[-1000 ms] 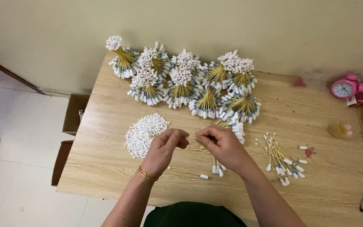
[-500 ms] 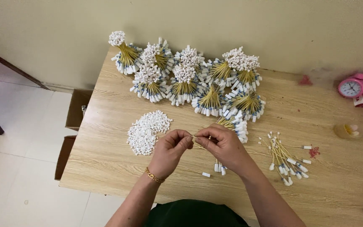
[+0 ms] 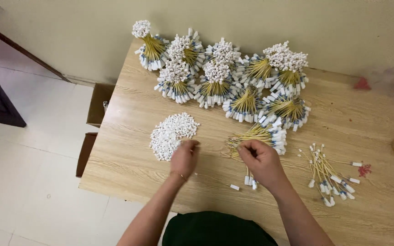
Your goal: Assembling small white ferrules onto the ends of yellow wires at a factory workbench.
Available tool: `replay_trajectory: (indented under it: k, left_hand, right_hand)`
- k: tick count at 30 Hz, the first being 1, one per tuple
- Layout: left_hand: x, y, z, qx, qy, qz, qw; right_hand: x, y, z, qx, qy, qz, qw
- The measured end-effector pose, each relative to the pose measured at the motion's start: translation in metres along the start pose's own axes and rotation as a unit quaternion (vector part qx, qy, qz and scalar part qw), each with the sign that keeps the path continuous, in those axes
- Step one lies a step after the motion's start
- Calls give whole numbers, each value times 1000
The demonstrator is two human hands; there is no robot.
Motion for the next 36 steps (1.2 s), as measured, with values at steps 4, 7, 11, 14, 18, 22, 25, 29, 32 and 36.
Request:
replay_trajectory:
  k: [4,7,11,14,18,22,25,29,32,36]
  left_hand:
    - [-46,-5,29,-124,-30,-79,989]
    - [-65,-13,26,-210,-62,-124,968]
    - [-82,-27,28,-289,-96,-145,941]
    - [-88,-29,30,-303,-87,-133,940]
    - [-90,-31,29,-297,-92,-138,940]
    - [-49,27,-43,-16,-73,-84,994]
    - [-12,63,-87,345,-26,-25,938]
    - [18,78,-123,559,-29,59,827]
    - [35,75,-135,616,-23,93,782]
    - [57,81,-146,645,-23,121,754]
  right_hand:
    - [-4,-3,-21,-37,-39,15,998]
    - [-5,-1,-14,-35,-53,11,998]
    - [-10,2,-14,-13,-51,23,998]
    - [-13,3,-16,-7,-47,30,998]
    - [-11,3,-6,-25,-30,25,999]
    - [-15,10,17,-34,-10,20,999]
    - [-18,13,44,-21,39,10,999]
    - [-17,8,69,-32,55,25,998]
    - [-10,5,92,-36,65,32,997]
    - [-5,0,96,-37,66,43,996]
Point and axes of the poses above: each hand's wrist, its own x-axis away from the middle knuckle, its own y-axis out of the back of the hand, z = x × y, the point moved 9 cm from there along -x, towards the middle knuckle, and after that the axes turned 8 degrees about -x, right-handed, at the moved point
